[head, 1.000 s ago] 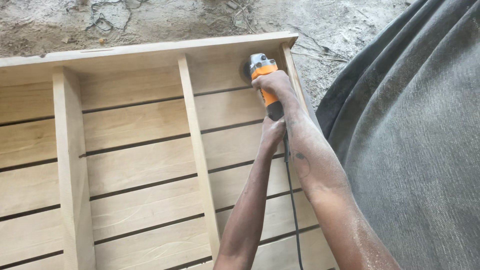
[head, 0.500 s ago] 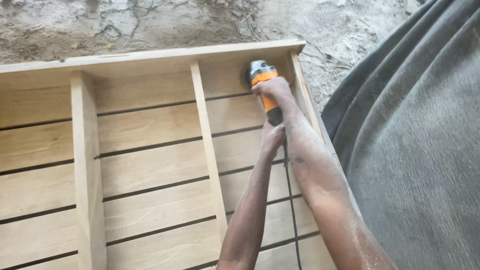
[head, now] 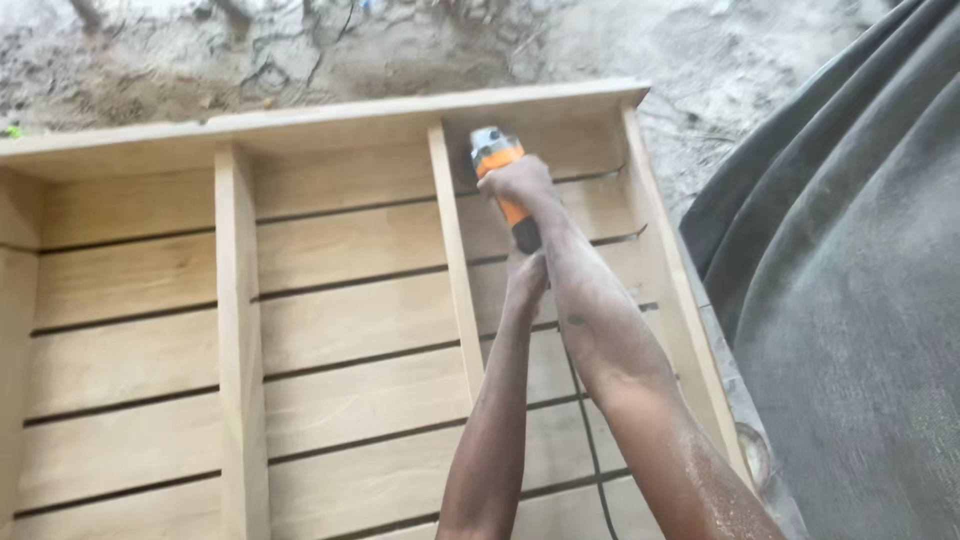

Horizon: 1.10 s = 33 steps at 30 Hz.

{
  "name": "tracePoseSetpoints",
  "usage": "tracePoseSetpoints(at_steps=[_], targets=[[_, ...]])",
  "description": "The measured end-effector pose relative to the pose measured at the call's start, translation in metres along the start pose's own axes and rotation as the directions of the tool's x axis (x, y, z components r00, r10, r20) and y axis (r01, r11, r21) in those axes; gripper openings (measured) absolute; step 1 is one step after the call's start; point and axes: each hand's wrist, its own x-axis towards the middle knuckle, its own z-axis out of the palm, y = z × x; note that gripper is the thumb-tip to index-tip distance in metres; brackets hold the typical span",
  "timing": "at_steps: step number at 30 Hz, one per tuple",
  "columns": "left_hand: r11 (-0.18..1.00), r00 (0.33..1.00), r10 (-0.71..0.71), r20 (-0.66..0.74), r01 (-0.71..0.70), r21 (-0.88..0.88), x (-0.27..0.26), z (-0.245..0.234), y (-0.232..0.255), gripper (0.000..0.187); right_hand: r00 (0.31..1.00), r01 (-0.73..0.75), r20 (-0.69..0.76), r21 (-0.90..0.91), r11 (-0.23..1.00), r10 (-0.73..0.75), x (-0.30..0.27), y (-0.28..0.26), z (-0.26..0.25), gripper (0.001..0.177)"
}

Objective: The person uses an angle grinder with a sanding disc to smooth the surface of a wooden slatted structure. They adjust the tool and systematically sand the horizontal slats and vertical dividers of the wooden frame.

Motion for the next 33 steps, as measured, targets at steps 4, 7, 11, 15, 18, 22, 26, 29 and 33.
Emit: tracePoseSetpoints(at_steps=[4,7,11,15,18,22,26,29,33], targets=[[0.997,0.997,-0.080,0.016,0.080,-0.019,-0.029,0.019,0.025,0.051,0.992,-0.127,-0.011,-0.106,0.986,0.127,0.014,0.022,-0.008,0.055],[0.986,0.986,-0.167,0.014,0.167,0.012,-0.029,0.036,0.024,0.044,0.989,-0.145,-0.031,-0.123,0.982,0.142,0.030,0.036,-0.025,0.054],[0.981,0.980,-0.196,0.032,0.196,0.010,-0.021,0.065,0.013,0.041,0.993,-0.117,-0.045,-0.148,0.982,0.111,0.041,0.051,-0.054,0.052],[0.980,0.979,-0.199,0.044,0.199,0.011,-0.014,0.085,-0.003,0.041,0.993,-0.119,-0.034,-0.148,0.982,0.115,0.048,0.061,-0.069,0.051],[0.987,0.985,-0.161,0.063,0.161,0.005,-0.010,0.092,-0.011,0.042,0.993,-0.117,-0.034,-0.191,0.975,0.112,0.051,0.065,-0.079,0.051],[0.992,0.989,-0.120,0.089,0.116,0.051,-0.008,0.103,-0.019,0.040,0.980,-0.190,-0.089,-0.136,0.972,0.179,0.055,0.078,-0.092,0.052],[0.989,0.979,-0.137,0.148,0.127,0.076,-0.009,0.119,-0.021,0.036,0.977,-0.184,-0.130,-0.129,0.974,0.167,0.067,0.099,-0.119,0.054],[0.979,0.970,-0.192,0.147,0.178,0.098,-0.008,0.133,-0.017,0.038,0.979,-0.164,-0.162,-0.239,0.957,0.127,0.078,0.107,-0.128,0.056],[0.980,0.971,-0.183,0.155,0.168,0.105,-0.005,0.126,-0.015,0.037,0.977,-0.170,-0.156,-0.170,0.971,0.144,0.084,0.110,-0.120,0.054]])
